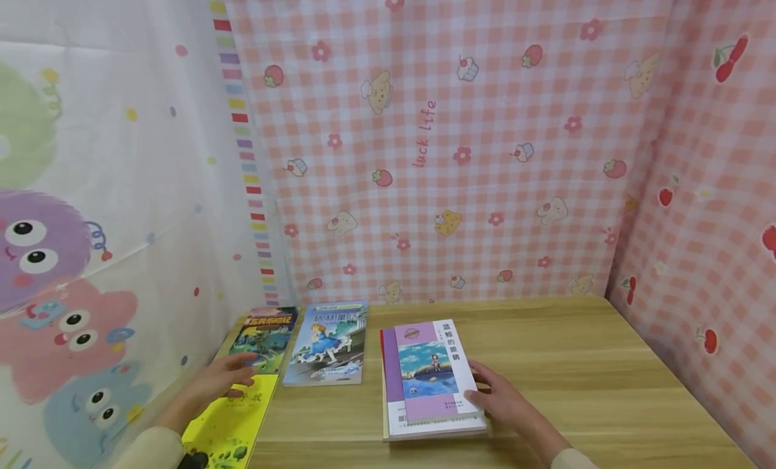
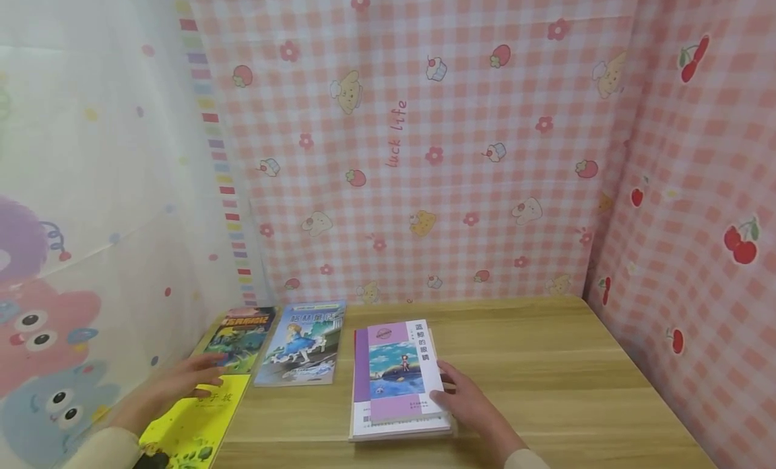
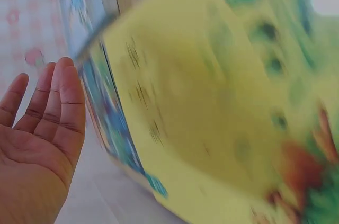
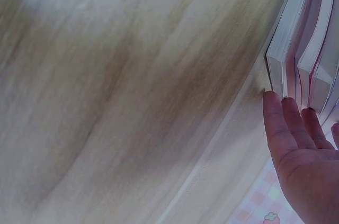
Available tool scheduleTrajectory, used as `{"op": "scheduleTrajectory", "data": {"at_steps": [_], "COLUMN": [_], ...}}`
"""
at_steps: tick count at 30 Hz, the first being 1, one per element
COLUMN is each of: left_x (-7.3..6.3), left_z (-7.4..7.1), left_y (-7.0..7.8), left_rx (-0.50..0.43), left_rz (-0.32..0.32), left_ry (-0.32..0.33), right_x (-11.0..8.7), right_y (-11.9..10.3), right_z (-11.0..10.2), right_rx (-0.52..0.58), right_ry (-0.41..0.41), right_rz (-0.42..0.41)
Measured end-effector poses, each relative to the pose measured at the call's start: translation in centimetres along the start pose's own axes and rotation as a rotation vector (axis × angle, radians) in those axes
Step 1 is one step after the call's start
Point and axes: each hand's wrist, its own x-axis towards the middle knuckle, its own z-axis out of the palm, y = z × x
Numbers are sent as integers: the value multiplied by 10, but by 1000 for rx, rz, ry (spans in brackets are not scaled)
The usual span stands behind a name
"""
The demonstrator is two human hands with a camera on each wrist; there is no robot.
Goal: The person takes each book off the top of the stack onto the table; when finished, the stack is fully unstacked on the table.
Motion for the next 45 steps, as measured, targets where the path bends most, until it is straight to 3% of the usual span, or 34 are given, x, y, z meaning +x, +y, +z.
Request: {"op": "scheduleTrajectory", "data": {"at_steps": [4,10,17,26,36,43,45], "left_x": [9,26,41,55,64,69,68], "left_z": [23,65,111,161,196,209,210], "left_y": [13,29,50,72,79,81,82], "left_rx": [-39,-99,-180,-222,-255,-272,-274], "left_rz": [58,70,130,173,171,184,184], "left_ry": [-34,-13,-70,-114,-127,-133,-134], "right_x": [0,-1,-3,-5,-7,-5,-5], "right_y": [0,-1,-6,-10,-9,-5,-5], "right_z": [0,0,0,0,2,9,11], "right_rx": [3,-7,-6,8,-40,-94,-116], "right_ry": [0,-5,2,38,33,-6,-27], "right_rz": [5,-2,-25,3,14,-146,-159]}}
